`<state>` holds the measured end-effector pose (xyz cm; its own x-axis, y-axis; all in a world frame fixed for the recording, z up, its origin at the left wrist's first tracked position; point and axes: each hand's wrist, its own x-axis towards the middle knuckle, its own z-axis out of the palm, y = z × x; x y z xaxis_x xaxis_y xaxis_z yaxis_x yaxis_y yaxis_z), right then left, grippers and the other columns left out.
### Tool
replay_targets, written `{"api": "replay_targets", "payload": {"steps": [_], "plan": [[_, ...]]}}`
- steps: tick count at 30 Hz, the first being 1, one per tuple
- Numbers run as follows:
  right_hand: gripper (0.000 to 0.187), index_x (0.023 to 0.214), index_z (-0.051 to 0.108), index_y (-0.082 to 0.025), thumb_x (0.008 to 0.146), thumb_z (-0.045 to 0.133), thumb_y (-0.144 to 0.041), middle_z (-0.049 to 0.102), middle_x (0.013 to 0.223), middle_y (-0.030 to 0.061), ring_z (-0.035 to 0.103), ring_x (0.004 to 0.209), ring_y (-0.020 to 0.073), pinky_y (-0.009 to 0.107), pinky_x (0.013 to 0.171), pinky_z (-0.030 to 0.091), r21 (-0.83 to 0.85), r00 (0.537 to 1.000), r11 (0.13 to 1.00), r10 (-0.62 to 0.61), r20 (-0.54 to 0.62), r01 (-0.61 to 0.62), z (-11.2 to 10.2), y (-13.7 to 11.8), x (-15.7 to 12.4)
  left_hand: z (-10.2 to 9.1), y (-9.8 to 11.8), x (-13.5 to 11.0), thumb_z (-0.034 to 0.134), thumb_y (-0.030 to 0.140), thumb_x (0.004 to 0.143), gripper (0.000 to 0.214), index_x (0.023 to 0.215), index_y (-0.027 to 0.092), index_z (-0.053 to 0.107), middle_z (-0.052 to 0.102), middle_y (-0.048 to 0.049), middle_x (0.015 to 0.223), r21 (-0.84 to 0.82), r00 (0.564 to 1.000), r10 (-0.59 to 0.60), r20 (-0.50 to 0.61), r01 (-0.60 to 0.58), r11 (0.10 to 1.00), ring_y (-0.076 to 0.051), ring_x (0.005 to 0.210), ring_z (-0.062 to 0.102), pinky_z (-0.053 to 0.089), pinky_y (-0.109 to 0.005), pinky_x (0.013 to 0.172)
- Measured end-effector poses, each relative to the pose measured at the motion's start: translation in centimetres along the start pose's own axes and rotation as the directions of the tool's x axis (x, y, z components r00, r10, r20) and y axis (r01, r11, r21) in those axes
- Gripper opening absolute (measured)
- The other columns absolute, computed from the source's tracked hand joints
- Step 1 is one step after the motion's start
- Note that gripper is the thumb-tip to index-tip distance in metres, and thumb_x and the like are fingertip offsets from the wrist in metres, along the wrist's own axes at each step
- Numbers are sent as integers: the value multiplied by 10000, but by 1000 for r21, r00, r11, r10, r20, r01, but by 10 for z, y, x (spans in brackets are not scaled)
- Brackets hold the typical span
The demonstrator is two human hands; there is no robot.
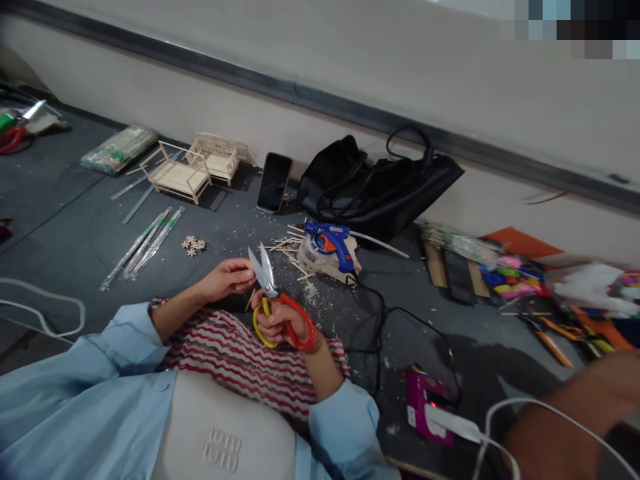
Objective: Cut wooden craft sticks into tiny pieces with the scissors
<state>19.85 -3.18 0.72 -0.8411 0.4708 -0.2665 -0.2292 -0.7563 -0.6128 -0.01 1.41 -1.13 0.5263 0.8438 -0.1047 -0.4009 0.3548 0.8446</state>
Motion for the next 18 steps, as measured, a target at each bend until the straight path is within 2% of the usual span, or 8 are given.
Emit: {"api": "replay_targets", "payload": {"steps": [4,6,9,12,14,15,17,18], "plan": [[340,961,463,-251,638,570,-248,279,574,-116,167,423,41,155,388,163,-46,985,988,-153,-85,150,1,-4,-3,-7,3,3,665,410,790,304,893,124,656,395,68,530,251,974,145,-176,-98,963,-47,476,317,206,-196,464],[331,960,470,-253,643,565,-251,294,587,-109,168,431,45,165,388,153,-134,941,955,-285,-183,263,2,-5,-4,-10,4,3,598,368,819,252,904,135,640,351,77,528,328,945,204,-255,-114,938,-51,468,285,196,-198,459],[333,974,484,-260,655,575,-228,323,607,-100,206,456,53,186,411,168,-401,801,856,-475,-365,325,6,-6,-3,-13,5,3,496,288,816,161,869,156,572,301,83,542,348,939,210,-272,-108,931,-59,458,241,182,-200,450],[307,957,500,-261,663,571,-202,302,582,-101,240,474,68,206,440,209,-676,591,702,-650,-477,226,8,-4,0,-12,4,2,432,275,833,139,862,175,523,330,76,565,477,938,241,-249,-98,874,-73,487,293,236,-197,478],[297,938,503,-258,654,557,-187,309,584,-100,265,479,73,218,456,242,-784,478,608,-730,-489,126,5,-3,3,-10,3,2,435,296,855,151,867,178,528,406,64,599,645,930,284,-233,-71,761,-82,531,369,292,-202,525],[304,934,505,-255,644,550,-177,328,597,-96,286,486,75,221,465,259,-818,439,570,-756,-485,79,3,-2,5,-9,3,2,455,302,855,152,867,176,540,443,57,614,729,926,303,-226,-45,683,-86,549,399,308,-207,546],[321,940,516,-245,630,533,-161,365,631,-87,323,509,76,226,486,285,-857,376,515,-796,-473,12,-2,0,8,-6,2,4,500,293,845,146,883,174,575,505,42,635,857,915,339,-218,14,515,-97,572,449,325,-218,577],[332,950,522,-241,628,531,-159,370,641,-85,331,519,77,227,496,295,-864,364,503,-804,-470,-3,-5,2,9,-5,2,5,512,284,844,150,902,174,596,531,32,640,896,911,351,-217,43,442,-104,576,470,328,-223,583]]}}
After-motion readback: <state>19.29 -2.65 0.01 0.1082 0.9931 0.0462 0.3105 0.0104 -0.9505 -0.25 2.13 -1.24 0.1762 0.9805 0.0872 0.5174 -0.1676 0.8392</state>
